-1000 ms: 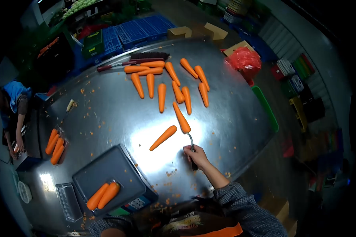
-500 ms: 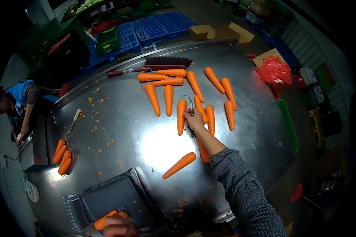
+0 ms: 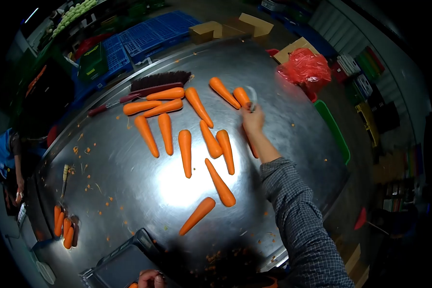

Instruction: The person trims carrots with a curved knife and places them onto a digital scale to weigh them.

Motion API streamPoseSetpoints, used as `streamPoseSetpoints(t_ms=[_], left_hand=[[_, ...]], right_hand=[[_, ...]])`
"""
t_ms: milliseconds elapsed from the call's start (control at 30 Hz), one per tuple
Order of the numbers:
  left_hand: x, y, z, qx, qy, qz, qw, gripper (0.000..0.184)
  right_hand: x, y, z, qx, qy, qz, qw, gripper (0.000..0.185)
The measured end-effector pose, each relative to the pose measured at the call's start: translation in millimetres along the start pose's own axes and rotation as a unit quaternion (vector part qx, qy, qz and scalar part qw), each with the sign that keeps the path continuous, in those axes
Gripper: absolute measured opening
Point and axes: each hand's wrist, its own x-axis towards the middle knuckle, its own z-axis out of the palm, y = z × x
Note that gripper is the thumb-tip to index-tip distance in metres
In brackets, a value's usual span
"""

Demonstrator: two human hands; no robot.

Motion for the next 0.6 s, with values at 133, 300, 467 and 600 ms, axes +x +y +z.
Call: streamPoseSetpoints(t_ms=[133,300,467,600], left_hand=[[3,-4,23,0.017,-0.009,-0.008,1.0,0.015],[-2,-7,62,0.009,-0.09,-0.038,0.995,0.013],[-14,0,93,0.035,-0.17,-0.098,0.98,0.019],[-21,-10,118,0.041,-0.233,-0.035,0.971,0.018]], right_hand=[[38,50,-55,-0.066,-0.163,0.148,0.973,0.031],[37,56,-68,-0.025,-0.271,0.143,0.952,0.038],[9,57,-99,0.139,-0.227,0.249,0.931,0.038],[-29,53,-168,0.12,-0.15,0.154,0.969,0.038]])
